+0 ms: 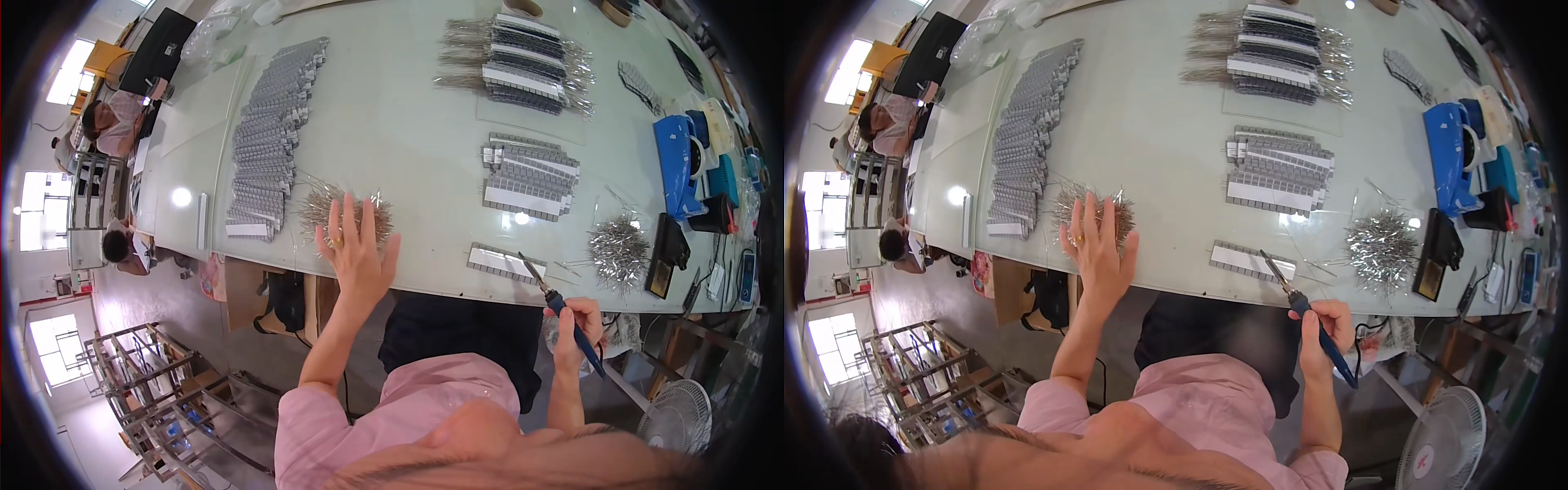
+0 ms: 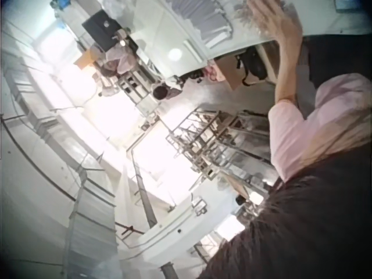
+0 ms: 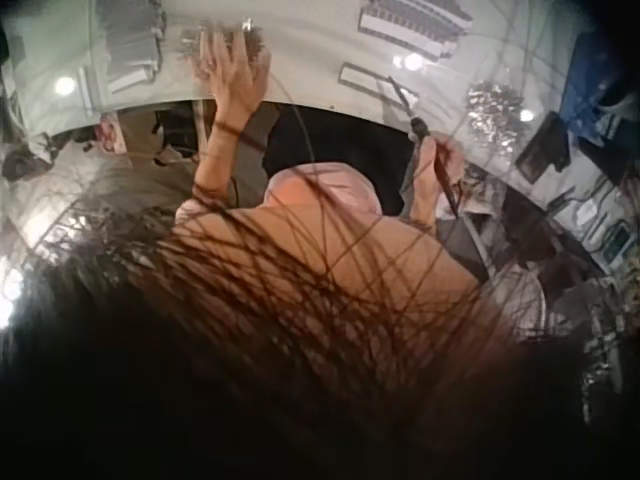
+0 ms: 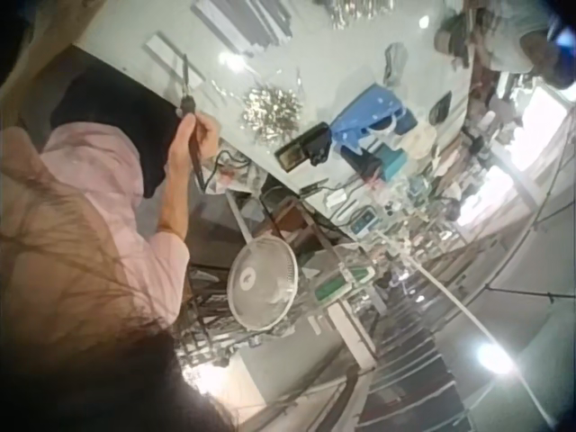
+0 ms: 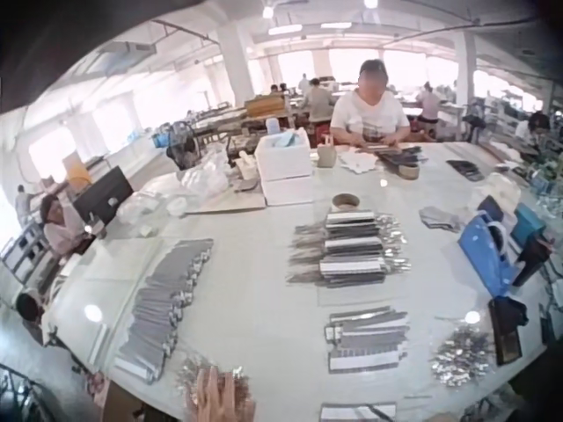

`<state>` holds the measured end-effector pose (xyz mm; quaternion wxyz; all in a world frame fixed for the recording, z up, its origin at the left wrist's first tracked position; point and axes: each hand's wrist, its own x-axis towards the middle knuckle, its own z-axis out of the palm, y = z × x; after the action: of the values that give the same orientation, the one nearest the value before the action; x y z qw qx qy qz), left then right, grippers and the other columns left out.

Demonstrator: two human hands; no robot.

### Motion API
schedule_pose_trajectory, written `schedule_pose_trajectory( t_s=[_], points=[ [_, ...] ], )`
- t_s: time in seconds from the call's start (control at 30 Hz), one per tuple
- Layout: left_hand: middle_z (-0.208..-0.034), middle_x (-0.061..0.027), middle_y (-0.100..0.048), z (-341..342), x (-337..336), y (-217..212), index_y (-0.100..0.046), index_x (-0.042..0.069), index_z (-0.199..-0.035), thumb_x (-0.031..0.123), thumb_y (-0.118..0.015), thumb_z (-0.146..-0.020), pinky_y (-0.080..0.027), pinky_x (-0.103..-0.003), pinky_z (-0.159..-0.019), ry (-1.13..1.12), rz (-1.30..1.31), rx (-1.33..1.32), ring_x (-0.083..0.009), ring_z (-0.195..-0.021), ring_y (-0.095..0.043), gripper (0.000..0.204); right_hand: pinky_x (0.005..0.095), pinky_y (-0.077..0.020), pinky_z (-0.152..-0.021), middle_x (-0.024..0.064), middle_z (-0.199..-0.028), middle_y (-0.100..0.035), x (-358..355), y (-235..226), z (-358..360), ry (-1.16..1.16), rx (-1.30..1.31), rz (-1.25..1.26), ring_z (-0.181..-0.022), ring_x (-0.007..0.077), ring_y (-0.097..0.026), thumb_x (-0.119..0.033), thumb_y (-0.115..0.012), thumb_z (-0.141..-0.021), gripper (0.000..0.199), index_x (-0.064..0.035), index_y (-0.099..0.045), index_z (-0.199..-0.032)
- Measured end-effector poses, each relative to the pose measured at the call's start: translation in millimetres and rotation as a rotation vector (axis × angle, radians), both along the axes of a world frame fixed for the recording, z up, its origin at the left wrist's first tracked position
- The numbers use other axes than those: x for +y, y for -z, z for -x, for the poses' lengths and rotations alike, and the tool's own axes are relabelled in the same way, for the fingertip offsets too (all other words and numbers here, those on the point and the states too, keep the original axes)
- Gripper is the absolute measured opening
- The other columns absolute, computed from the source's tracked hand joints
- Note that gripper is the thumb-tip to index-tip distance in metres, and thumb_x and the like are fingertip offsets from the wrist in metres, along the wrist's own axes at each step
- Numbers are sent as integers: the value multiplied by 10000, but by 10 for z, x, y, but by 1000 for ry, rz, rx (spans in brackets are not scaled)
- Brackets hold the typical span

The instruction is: Soldering electronic components onto a flexible strip.

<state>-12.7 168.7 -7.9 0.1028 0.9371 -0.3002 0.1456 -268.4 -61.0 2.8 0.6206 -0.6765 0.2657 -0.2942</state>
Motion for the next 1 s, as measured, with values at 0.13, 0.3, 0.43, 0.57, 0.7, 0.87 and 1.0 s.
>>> schedule_pose_trajectory(
  t_s=[0.13,0.3,0.43,0.57,0.7,0.87,1.0],
  points=[
    [-1445,-189,-446,-109,-172,-19,-570,11,-1305,368,-666,-868,-161,-610,-1101,20,-6,6,-363,-1395,-317,572,285,-554,-735,108,-933,-594,87,-37,-98,-11,5,-29,-771,183,-680,-23,-595,-934,119,15,-513,-1012],
    [-1473,-164,-441,177,-269,25,-560,100,-1373,381,-642,-891,-117,-593,-1128,217,-12,183,-349,-1415,-305,564,281,-536,-706,90,-869,-582,117,-54,-117,28,39,36,-713,174,-659,-37,-557,-937,70,9,-512,-964],
    [-1520,-137,-390,365,-183,38,-532,145,-1414,390,-651,-883,-112,-562,-1141,331,-16,256,-325,-1439,-260,597,289,-532,-706,89,-876,-590,82,-24,-93,37,62,18,-713,176,-660,-43,-565,-943,81,7,-514,-980],
    [-1518,-127,-395,388,-165,17,-536,163,-1404,423,-658,-871,-160,-550,-1135,393,-27,261,-306,-1425,-294,604,285,-549,-735,103,-901,-610,121,-29,-148,0,38,-47,-752,179,-678,-9,-585,-931,97,15,-519,-998],
    [-1513,-118,-407,374,-164,-16,-535,131,-1399,423,-665,-864,-169,-545,-1136,449,-16,279,-304,-1415,-318,624,288,-566,-771,122,-919,-632,155,-46,-214,-50,-2,-92,-804,186,-694,32,-610,-906,130,27,-529,-1007],
    [-1501,-122,-428,283,-144,-16,-520,62,-1401,383,-674,-861,-185,-543,-1136,442,4,251,-302,-1409,-336,647,291,-565,-769,133,-922,-636,153,-23,-226,-64,-2,-77,-808,188,-693,26,-617,-902,134,31,-537,-1010],
    [-1453,-110,-470,280,-152,55,-559,34,-1348,361,-693,-847,-260,-518,-1111,546,14,246,-296,-1375,-385,613,290,-563,-769,139,-922,-647,170,-25,-259,-86,-19,-83,-807,187,-691,21,-625,-897,137,36,-546,-1009]
  ],
)
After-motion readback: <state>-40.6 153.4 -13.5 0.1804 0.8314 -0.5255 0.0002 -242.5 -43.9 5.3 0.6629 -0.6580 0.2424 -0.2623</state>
